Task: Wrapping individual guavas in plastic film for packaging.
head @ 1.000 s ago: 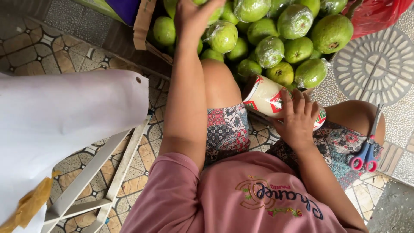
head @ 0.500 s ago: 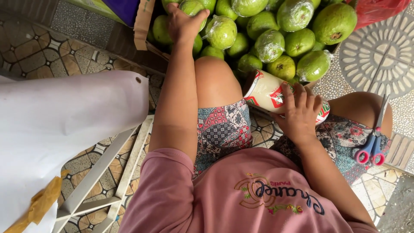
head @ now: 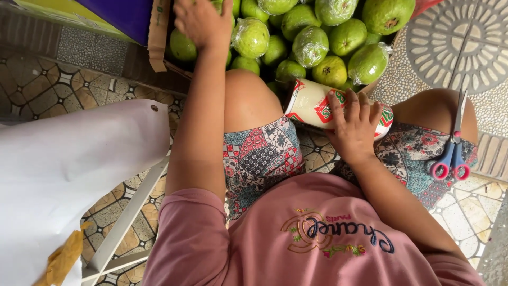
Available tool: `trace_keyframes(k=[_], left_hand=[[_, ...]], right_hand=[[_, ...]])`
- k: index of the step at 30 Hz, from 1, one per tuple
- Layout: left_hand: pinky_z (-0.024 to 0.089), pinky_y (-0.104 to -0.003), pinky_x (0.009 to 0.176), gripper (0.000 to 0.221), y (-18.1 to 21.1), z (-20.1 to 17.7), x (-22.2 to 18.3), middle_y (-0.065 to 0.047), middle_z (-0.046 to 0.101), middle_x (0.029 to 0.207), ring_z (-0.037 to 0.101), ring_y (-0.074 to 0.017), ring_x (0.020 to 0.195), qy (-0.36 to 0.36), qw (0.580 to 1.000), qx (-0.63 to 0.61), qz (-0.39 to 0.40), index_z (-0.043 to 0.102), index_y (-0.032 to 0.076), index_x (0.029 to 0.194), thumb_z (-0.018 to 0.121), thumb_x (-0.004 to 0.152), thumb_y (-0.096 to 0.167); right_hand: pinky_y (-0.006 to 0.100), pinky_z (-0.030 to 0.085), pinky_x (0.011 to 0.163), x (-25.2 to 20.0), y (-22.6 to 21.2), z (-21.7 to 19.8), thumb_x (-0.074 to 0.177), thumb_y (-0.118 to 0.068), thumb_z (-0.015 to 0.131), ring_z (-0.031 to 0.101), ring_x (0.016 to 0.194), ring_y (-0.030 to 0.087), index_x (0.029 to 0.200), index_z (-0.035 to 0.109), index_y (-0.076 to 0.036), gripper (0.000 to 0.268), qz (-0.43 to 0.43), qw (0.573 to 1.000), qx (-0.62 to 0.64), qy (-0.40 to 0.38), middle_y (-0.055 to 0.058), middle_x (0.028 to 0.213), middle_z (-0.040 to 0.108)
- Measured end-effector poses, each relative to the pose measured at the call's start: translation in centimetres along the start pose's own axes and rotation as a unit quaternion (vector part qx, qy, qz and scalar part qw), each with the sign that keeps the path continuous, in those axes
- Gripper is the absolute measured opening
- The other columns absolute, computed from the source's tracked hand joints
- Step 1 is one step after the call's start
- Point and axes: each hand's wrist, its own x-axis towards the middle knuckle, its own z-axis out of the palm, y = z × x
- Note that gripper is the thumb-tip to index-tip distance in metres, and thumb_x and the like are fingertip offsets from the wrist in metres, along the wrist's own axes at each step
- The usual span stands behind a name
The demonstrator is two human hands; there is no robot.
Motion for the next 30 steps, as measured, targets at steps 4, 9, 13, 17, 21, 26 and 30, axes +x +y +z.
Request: trace_keyframes(k=[4, 9, 13, 17, 21, 26, 30], left_hand=[[0.050, -0.054, 0.071, 0.037, 7.9, -4.2, -3.9, -0.010, 0.072, 0.078, 0.065, -0.0334, 0.067, 0.052, 0.965, -0.160, 0.204, 0.072, 0.011, 0.092, 0.076, 0.080, 0.046], [0.055, -0.056, 0.081, 0.107, 15.2, -4.5, -11.8, -0.014, 0.042, 0.141, 0.049, -0.0426, 0.125, -0.211, 0.869, -0.043, 0.446, 0.045, 0.022, 0.142, 0.095, 0.058, 0.066], [0.057, -0.055, 0.076, 0.103, 16.2, -0.2, -13.0, -0.011, 0.047, 0.136, 0.046, -0.0422, 0.124, -0.185, 0.876, 0.007, 0.446, 0.061, 0.022, 0.127, 0.100, 0.036, 0.051], [0.059, -0.044, 0.055, 0.099, 15.3, 1.4, -12.3, -0.014, 0.046, 0.134, 0.063, -0.0343, 0.084, -0.185, 0.894, 0.000, 0.408, 0.055, 0.029, 0.127, 0.096, 0.037, 0.020], [0.063, -0.047, 0.065, 0.089, 14.4, -0.5, -11.2, -0.019, 0.046, 0.131, 0.066, -0.0378, 0.087, -0.216, 0.886, -0.055, 0.406, 0.051, 0.021, 0.126, 0.093, 0.048, 0.013], [0.063, -0.046, 0.074, 0.080, 11.8, -6.1, -8.2, -0.008, 0.058, 0.128, 0.072, -0.0328, 0.096, -0.248, 0.881, -0.255, 0.313, 0.051, 0.026, 0.128, 0.093, 0.060, 0.018], [0.063, -0.029, 0.063, 0.047, 6.8, -10.1, -4.7, -0.008, 0.078, 0.090, 0.075, -0.0167, 0.071, -0.191, 0.832, -0.478, 0.208, 0.070, 0.003, 0.109, 0.086, 0.082, 0.038]], right_hand=[[0.071, 0.030, 0.106, -0.3, -0.5, -0.3, 0.075, -0.016, 0.081, 0.046, 0.132, 0.049, 0.158, 0.048, -0.012, 0.089, -0.012, 1.000, 0.005, 0.024, 0.028, 0.148, 0.047], [0.071, 0.028, 0.108, -0.5, 0.0, 0.1, 0.073, -0.022, 0.081, 0.045, 0.135, 0.050, 0.161, 0.044, -0.014, 0.096, -0.008, 1.000, -0.013, -0.010, 0.029, 0.151, 0.045], [0.069, 0.031, 0.107, -0.7, 0.1, 0.0, 0.076, -0.020, 0.079, 0.048, 0.133, 0.048, 0.160, 0.045, -0.014, 0.091, -0.009, 1.000, -0.029, 0.002, 0.027, 0.151, 0.046], [0.069, 0.028, 0.110, -0.7, 0.3, -0.1, 0.074, -0.020, 0.080, 0.043, 0.137, 0.048, 0.162, 0.041, -0.017, 0.097, -0.003, 1.000, -0.003, -0.015, 0.026, 0.153, 0.042], [0.071, 0.029, 0.108, -0.5, 0.1, 0.0, 0.073, -0.016, 0.079, 0.045, 0.136, 0.050, 0.162, 0.043, -0.016, 0.096, 0.002, 1.000, 0.008, -0.009, 0.026, 0.152, 0.044], [0.070, 0.029, 0.107, -0.3, 0.1, -0.1, 0.070, -0.017, 0.081, 0.046, 0.134, 0.049, 0.162, 0.043, -0.016, 0.100, -0.006, 1.000, 0.005, -0.003, 0.026, 0.152, 0.046], [0.069, 0.030, 0.105, -0.3, 0.2, -0.5, 0.071, -0.015, 0.082, 0.048, 0.132, 0.049, 0.161, 0.044, -0.014, 0.098, -0.019, 1.000, 0.005, 0.009, 0.027, 0.150, 0.047]])
